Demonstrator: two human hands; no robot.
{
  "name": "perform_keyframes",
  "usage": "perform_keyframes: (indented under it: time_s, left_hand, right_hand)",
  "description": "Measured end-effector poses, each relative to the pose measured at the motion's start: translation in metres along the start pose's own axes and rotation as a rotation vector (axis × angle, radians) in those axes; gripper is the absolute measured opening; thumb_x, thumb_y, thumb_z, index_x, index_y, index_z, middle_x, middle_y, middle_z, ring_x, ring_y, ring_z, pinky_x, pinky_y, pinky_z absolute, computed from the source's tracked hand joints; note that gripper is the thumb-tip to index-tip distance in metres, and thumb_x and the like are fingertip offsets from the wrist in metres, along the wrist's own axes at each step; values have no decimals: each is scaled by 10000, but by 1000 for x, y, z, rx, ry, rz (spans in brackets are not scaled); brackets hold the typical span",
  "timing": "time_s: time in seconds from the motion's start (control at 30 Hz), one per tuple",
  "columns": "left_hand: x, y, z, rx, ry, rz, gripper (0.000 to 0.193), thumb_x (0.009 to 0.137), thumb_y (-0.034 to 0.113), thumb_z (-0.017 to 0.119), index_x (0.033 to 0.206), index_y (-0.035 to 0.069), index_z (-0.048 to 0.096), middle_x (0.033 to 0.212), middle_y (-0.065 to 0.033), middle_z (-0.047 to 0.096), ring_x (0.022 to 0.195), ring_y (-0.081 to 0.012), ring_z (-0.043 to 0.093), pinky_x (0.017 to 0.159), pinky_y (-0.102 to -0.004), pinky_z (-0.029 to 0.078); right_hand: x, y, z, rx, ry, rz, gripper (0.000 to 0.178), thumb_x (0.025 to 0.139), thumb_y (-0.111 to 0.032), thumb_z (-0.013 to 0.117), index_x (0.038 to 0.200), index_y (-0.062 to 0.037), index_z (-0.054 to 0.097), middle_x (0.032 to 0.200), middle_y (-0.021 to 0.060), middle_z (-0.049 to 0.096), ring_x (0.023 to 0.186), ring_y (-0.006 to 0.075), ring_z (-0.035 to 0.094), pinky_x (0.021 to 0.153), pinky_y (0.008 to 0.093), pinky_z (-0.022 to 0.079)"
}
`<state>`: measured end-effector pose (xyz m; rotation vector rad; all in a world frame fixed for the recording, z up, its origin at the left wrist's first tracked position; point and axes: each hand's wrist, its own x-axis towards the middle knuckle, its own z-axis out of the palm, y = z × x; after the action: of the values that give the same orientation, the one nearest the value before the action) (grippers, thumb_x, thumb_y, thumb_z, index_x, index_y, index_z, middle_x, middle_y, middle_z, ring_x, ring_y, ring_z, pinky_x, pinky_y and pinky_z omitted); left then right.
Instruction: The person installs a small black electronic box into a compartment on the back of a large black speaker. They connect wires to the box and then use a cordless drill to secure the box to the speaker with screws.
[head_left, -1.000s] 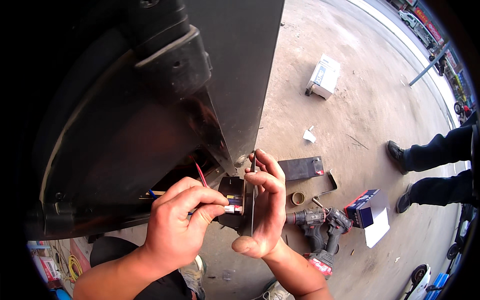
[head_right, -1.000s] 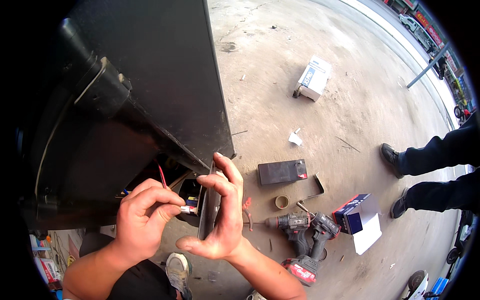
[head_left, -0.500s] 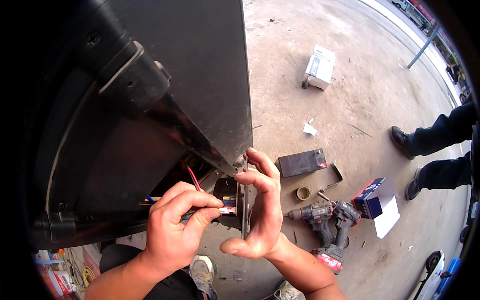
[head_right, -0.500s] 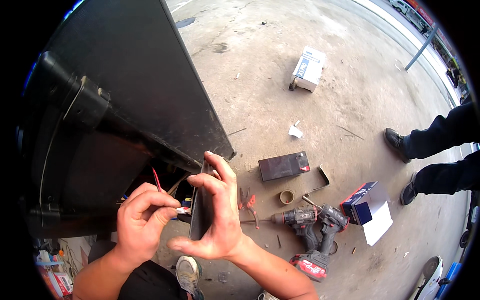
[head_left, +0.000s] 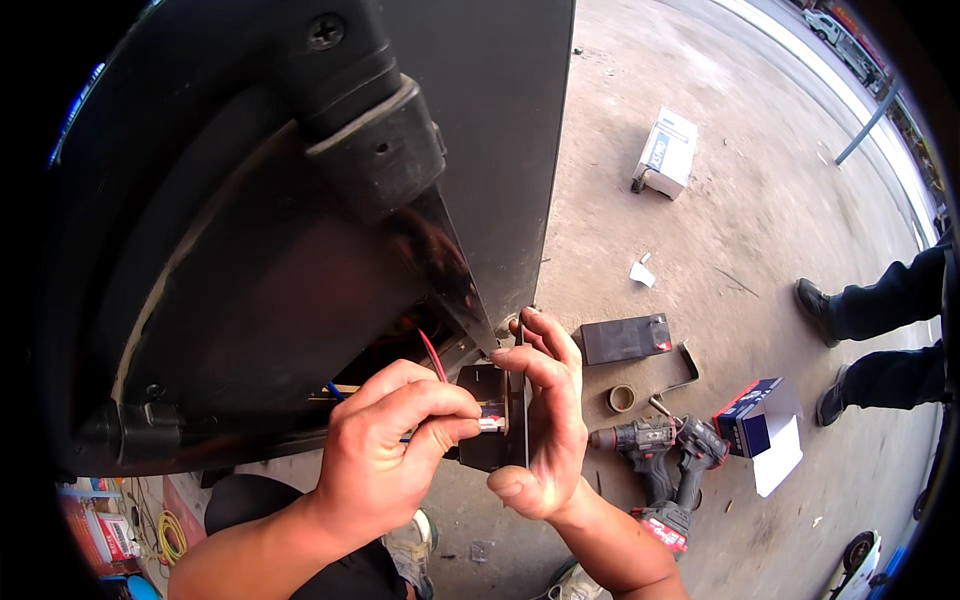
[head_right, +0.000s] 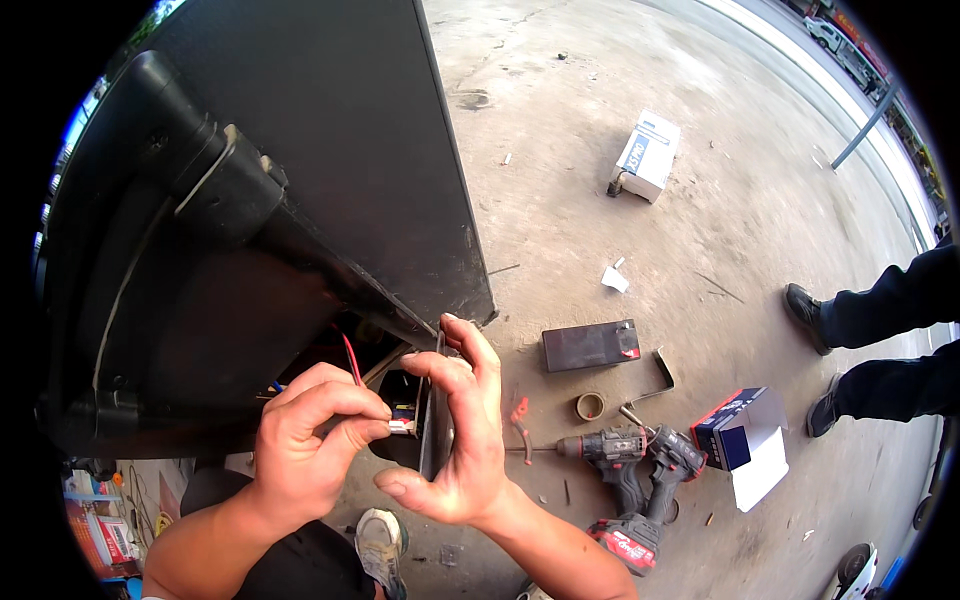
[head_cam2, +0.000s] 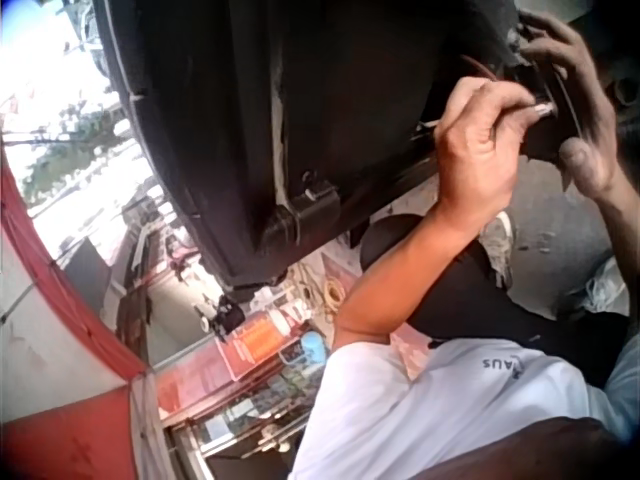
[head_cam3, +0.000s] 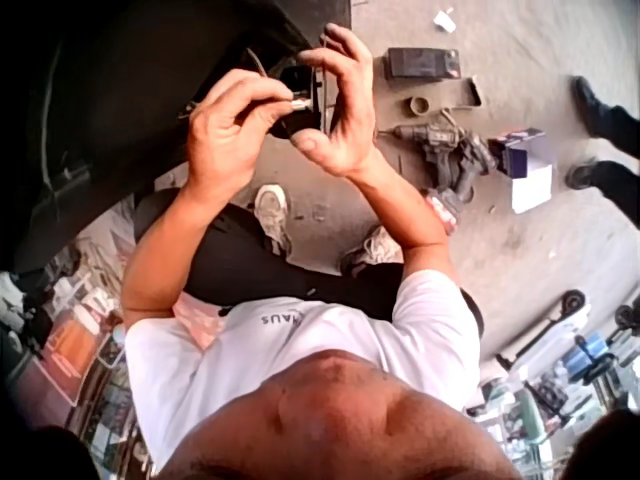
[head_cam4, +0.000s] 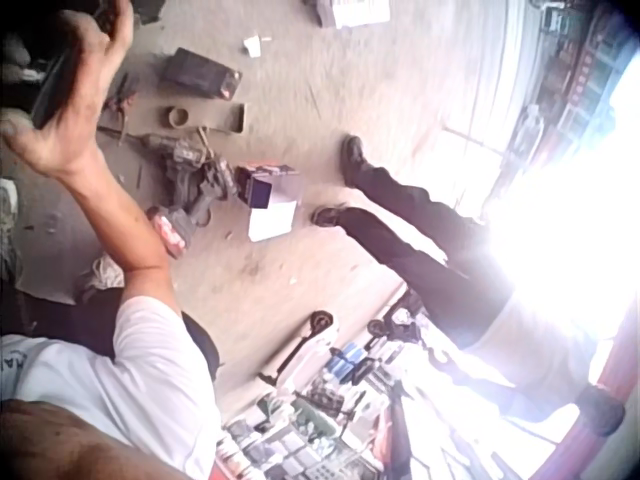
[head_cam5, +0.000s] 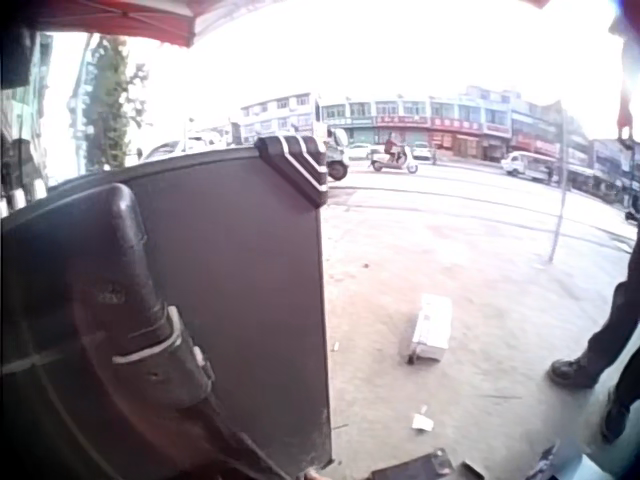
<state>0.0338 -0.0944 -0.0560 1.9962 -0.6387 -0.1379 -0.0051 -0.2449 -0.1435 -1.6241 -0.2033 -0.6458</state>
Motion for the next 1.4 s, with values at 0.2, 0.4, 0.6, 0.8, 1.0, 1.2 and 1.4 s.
perform_keyframes:
  time_s: [0.2, 0.4, 0.6, 0.8, 1.0, 1.2, 1.4]
  left_hand:
    - [-1, 4, -7, -6, -73, -84, 114, 786, -65, 679, 871, 10, 668, 805, -71, 607, 729, -176, 591, 651, -289, 476]
    - [5, -3, -8, -47, -154, -96, 102, 787, -62, 685, 865, 4, 673, 812, -70, 615, 730, -169, 593, 654, -291, 477]
    - [9, 8, -4, -492, -20, -270, 236, 937, 42, 642, 1167, -8, 622, 986, -66, 644, 816, -102, 604, 731, -235, 512]
    - [-18, 22, -30, -128, -51, -164, 125, 916, 102, 694, 940, -19, 683, 737, -32, 649, 648, -55, 567, 586, -212, 452]
    - [-26, 23, -53, 307, -1400, -542, 502, 919, 447, 648, 1061, -32, 699, 853, -161, 724, 796, -240, 719, 734, -291, 548]
    - [-54, -32, -34, -183, -901, -1150, 728, 994, 435, 547, 1487, -25, 273, 1180, -278, 630, 1026, -287, 678, 851, -378, 555]
    - [-56, -38, -6, -81, -593, -1158, 479, 941, 272, 639, 1308, 9, 479, 1228, -179, 575, 1138, -266, 589, 900, -455, 529]
  right_hand:
    - [-10, 0, 18, 34, 35, 33, 801, 758, -616, 681, 1187, 49, 555, 1215, 216, 510, 1311, 437, 341, 1049, 556, 304]
    - [-15, 5, 18, -1, 32, 49, 780, 760, -589, 680, 1195, 44, 548, 1259, 266, 467, 1307, 440, 345, 1056, 549, 303]
    - [2, -1, 2, 534, 136, 512, 788, 866, -663, 485, 1270, 13, 518, 1305, 196, 495, 1247, 283, 485, 1054, 423, 379]
    - [16, 9, -13, 1080, 299, 830, 799, 885, -733, 431, 1228, -19, 534, 1142, 147, 637, 1029, 278, 643, 890, 424, 549]
    - [22, 15, -28, 1092, 201, 907, 791, 854, -751, 475, 1193, -38, 537, 1054, 141, 664, 870, 275, 690, 769, 442, 601]
    - [35, -10, -26, 813, 289, 785, 732, 889, -671, 507, 1174, 0, 575, 986, 96, 675, 838, 189, 668, 760, 319, 564]
    - [39, -25, -25, 791, 243, 697, 729, 892, -664, 509, 1159, 10, 586, 978, 104, 673, 839, 185, 667, 766, 309, 560]
